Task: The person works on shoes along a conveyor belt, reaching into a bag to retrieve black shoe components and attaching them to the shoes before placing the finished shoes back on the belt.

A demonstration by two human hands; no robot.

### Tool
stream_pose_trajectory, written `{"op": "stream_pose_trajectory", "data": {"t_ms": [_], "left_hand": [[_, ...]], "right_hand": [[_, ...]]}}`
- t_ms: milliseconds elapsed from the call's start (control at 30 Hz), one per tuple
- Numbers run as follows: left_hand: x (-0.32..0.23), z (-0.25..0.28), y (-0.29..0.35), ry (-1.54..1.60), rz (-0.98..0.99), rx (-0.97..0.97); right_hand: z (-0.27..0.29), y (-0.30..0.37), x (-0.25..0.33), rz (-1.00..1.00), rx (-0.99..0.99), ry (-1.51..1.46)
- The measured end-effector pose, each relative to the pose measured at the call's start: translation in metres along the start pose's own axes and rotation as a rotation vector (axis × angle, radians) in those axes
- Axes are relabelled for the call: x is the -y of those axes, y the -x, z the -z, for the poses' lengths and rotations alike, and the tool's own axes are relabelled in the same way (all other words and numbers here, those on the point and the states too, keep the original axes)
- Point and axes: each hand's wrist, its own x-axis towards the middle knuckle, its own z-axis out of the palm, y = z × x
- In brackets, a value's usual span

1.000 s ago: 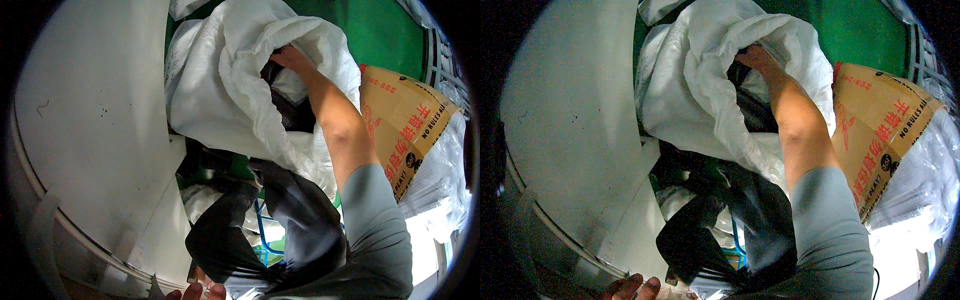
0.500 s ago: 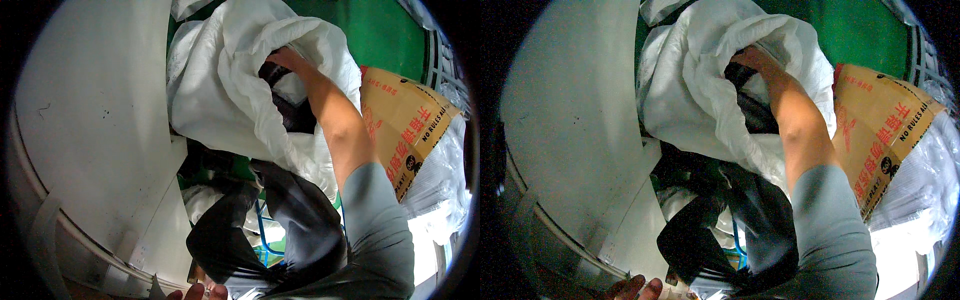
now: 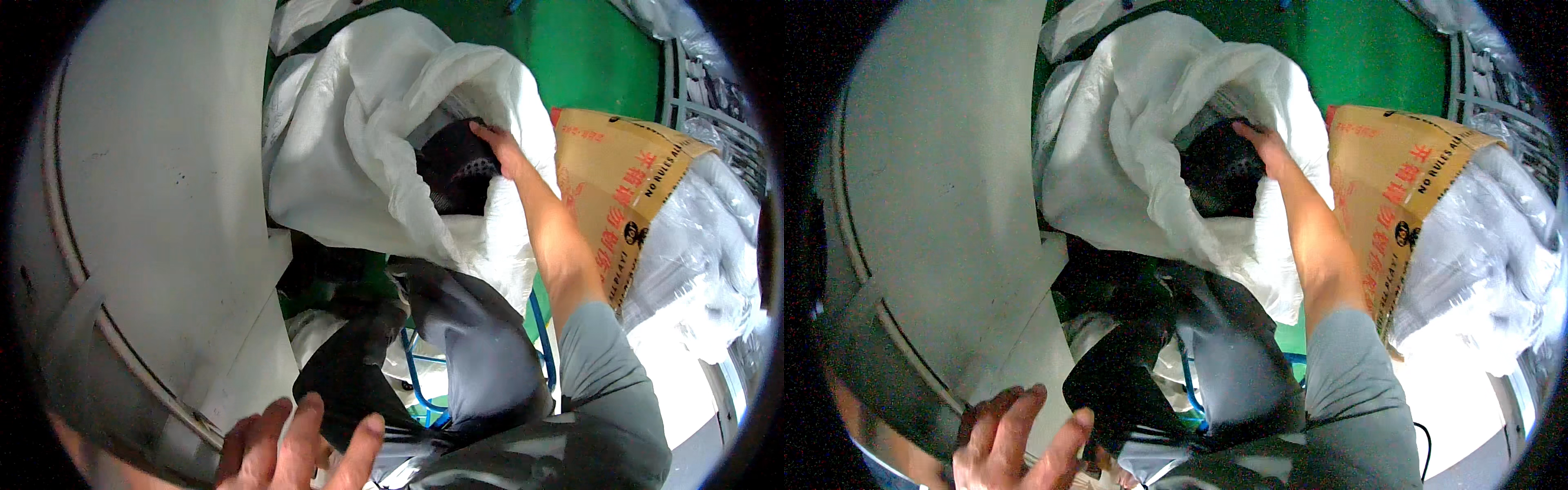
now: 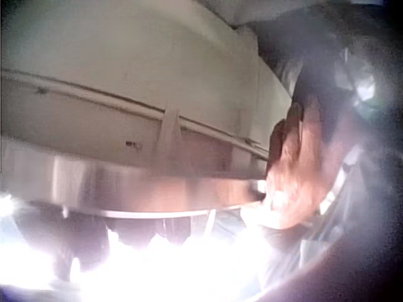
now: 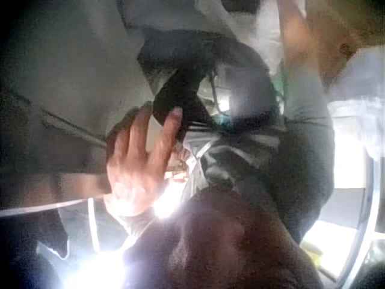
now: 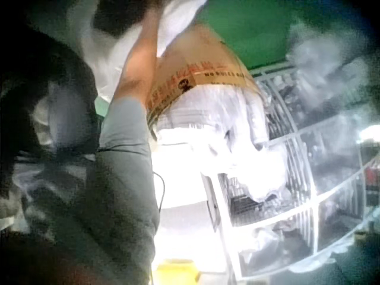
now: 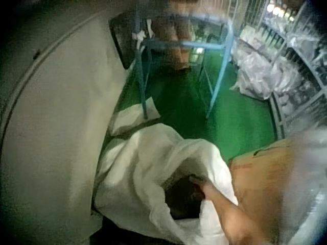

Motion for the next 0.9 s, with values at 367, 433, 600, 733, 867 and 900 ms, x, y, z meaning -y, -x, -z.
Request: {"op": "stream_pose_trajectory", "data": {"t_ms": [367,433,600,733,867,900], "left_hand": [[0.004,-0.003,-0.007,0.002,-0.031,-0.069],[-0.003,0.0,0.015,-0.008,0.004,-0.074],[0.004,0.0,0.008,-0.008,-0.015,-0.091],[-0.006,0.005,0.003,0.066,0.081,0.0],[-0.003,0.003,-0.001,0.125,0.021,-0.207],[-0.003,0.003,0.0,0.137,0.033,-0.249]], "right_hand": [[0.011,0.057,-0.011,0.111,-0.002,-0.069],[0.003,0.048,-0.004,0.107,0.026,-0.068],[-0.013,0.046,-0.002,-0.137,-0.008,-0.281],[-0.023,0.066,0.012,-0.208,0.111,-0.482],[-0.013,0.117,0.052,-0.184,0.246,-0.524],[-0.02,0.133,0.063,-0.174,0.282,-0.589]]}}
